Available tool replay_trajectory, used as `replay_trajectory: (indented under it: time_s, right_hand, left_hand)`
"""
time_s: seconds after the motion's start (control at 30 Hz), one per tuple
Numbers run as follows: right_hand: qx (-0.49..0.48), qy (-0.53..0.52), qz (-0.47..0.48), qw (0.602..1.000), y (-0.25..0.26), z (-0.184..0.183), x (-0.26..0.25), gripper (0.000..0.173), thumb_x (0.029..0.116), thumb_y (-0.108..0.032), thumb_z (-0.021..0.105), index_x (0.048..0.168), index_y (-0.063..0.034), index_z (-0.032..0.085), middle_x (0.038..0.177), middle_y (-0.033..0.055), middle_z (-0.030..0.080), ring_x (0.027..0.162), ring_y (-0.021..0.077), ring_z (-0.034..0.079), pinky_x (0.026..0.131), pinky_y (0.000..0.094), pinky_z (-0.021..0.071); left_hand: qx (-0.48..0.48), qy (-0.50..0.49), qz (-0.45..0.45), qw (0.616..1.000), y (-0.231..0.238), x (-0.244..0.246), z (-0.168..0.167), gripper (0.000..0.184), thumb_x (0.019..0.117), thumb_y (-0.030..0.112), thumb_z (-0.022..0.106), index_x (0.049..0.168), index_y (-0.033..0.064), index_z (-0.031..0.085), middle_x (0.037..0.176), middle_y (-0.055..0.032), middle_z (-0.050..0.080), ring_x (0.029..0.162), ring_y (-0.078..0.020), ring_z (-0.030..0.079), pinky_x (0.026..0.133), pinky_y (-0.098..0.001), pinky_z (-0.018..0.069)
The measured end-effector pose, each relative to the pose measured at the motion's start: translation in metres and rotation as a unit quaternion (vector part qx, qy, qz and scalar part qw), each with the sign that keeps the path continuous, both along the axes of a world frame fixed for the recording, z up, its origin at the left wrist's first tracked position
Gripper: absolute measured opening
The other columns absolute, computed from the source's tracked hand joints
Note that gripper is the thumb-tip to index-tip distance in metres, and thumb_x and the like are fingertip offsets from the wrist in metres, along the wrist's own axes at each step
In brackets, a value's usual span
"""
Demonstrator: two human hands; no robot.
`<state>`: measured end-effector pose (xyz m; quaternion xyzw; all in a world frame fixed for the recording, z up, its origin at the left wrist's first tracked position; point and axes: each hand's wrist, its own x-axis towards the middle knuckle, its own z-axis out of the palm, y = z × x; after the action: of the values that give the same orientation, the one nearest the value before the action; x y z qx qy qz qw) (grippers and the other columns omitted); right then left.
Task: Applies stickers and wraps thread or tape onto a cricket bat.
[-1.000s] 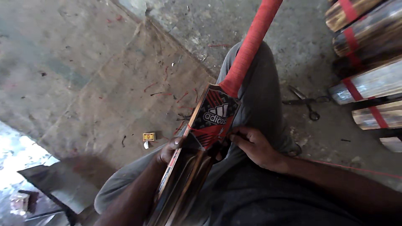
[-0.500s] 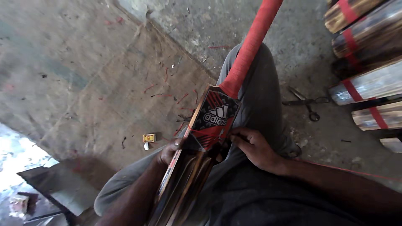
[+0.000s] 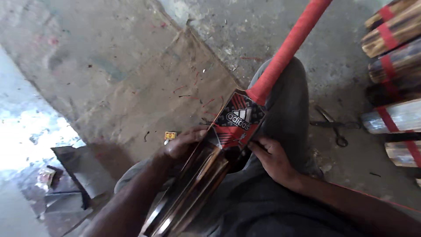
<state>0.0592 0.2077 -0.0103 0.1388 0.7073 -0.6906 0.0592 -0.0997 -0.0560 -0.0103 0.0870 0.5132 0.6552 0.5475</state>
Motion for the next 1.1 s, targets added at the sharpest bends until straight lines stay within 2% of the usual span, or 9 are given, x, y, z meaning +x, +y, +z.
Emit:
replay_trajectory:
  time_s: [0.07,0.2,0.3,0.4,0.53,0.63,0.7,0.83,1.1]
  right_hand:
    - [-0.013,-0.015,-0.001,1.0,-0.001,0.005,0.002,0.017,0.1043,-0.02,0.061,0.113,-0.0106,0.073,0.096,0.0042,0.071,0.079,0.0148,0.067,0.066,0.0303,0.058]
    - [-0.024,-0.035,0.009,0.999,0.004,0.035,0.009,0.015,0.1031,-0.026,0.063,0.111,-0.0157,0.072,0.081,0.0054,0.063,0.054,0.0164,0.051,0.045,0.0298,0.0449]
    - [-0.02,-0.031,0.003,0.999,0.01,0.058,0.015,0.014,0.1014,-0.026,0.065,0.106,-0.0138,0.071,0.075,0.0064,0.06,0.052,0.0163,0.05,0.046,0.0294,0.045]
    - [-0.006,-0.055,-0.017,0.998,0.015,0.059,0.019,0.016,0.0999,-0.029,0.068,0.102,-0.0132,0.07,0.073,0.0077,0.059,0.051,0.0167,0.049,0.045,0.0302,0.0434]
    - [-0.003,-0.079,-0.026,0.997,0.015,0.055,0.018,0.017,0.0999,-0.03,0.068,0.102,-0.0128,0.07,0.071,0.0081,0.058,0.05,0.0168,0.048,0.045,0.03,0.043]
    - [-0.009,-0.083,-0.031,0.996,0.014,0.055,0.019,0.016,0.0998,-0.029,0.068,0.102,-0.0127,0.071,0.073,0.0079,0.059,0.052,0.0162,0.049,0.046,0.0286,0.0436]
    - [-0.014,-0.087,-0.031,0.996,0.016,0.054,0.021,0.017,0.0995,-0.028,0.069,0.103,-0.0116,0.071,0.074,0.0086,0.06,0.051,0.0161,0.048,0.045,0.0285,0.0431]
    - [-0.009,-0.102,-0.029,0.994,0.021,0.052,0.028,0.016,0.0989,-0.027,0.069,0.101,-0.0111,0.071,0.074,0.0086,0.06,0.052,0.0159,0.048,0.046,0.0285,0.0424]
    - [-0.013,-0.103,-0.032,0.994,0.021,0.051,0.029,0.016,0.0994,-0.027,0.069,0.103,-0.0115,0.072,0.074,0.0089,0.06,0.051,0.0163,0.047,0.045,0.0288,0.0409]
  left_hand:
    - [-0.045,0.025,0.014,0.999,0.0,-0.002,0.01,0.036,0.1007,0.04,0.055,0.112,0.0102,0.071,0.097,-0.0089,0.073,0.082,-0.0138,0.071,0.071,-0.0294,0.0611]
    - [-0.092,0.04,0.038,0.994,0.012,0.007,0.029,0.04,0.1073,0.036,0.041,0.102,0.0115,0.072,0.087,-0.0033,0.069,0.074,-0.0086,0.065,0.066,-0.0245,0.056]
    - [-0.075,-0.013,0.026,0.997,0.03,0.016,0.026,0.04,0.1072,0.038,0.042,0.106,0.0126,0.073,0.093,-0.0023,0.071,0.081,-0.0075,0.066,0.071,-0.0251,0.0566]
    - [-0.127,0.005,-0.029,0.991,0.05,0.02,0.013,0.043,0.1066,0.044,0.042,0.104,0.013,0.072,0.086,-0.0027,0.07,0.074,-0.0097,0.066,0.064,-0.029,0.0563]
    - [-0.149,0.247,-0.05,0.956,0.058,0.018,0.015,0.035,0.1094,0.035,0.044,0.138,0.0257,0.061,0.121,0.0031,0.069,0.105,-0.0096,0.067,0.09,-0.0368,0.0576]
    - [-0.118,0.466,0.048,0.875,0.057,0.024,0.038,0.033,0.1028,0.021,0.054,0.136,0.0183,0.059,0.13,0.0009,0.062,0.122,-0.0142,0.059,0.103,-0.0409,0.0537]
    - [-0.142,0.504,0.04,0.851,0.056,0.03,0.044,0.034,0.1023,0.029,0.056,0.136,0.0264,0.061,0.136,0.0015,0.056,0.126,-0.0169,0.054,0.099,-0.0451,0.0539]
    - [-0.141,0.495,0.001,0.857,0.057,0.039,0.029,0.036,0.1023,0.031,0.048,0.135,0.0373,0.061,0.139,0.0029,0.05,0.131,-0.0214,0.046,0.1,-0.0509,0.048]
    - [-0.106,0.494,0.003,0.863,0.063,0.036,0.028,0.032,0.1019,0.023,0.046,0.127,0.0272,0.066,0.133,0.0024,0.051,0.129,-0.0179,0.048,0.103,-0.0464,0.0485]
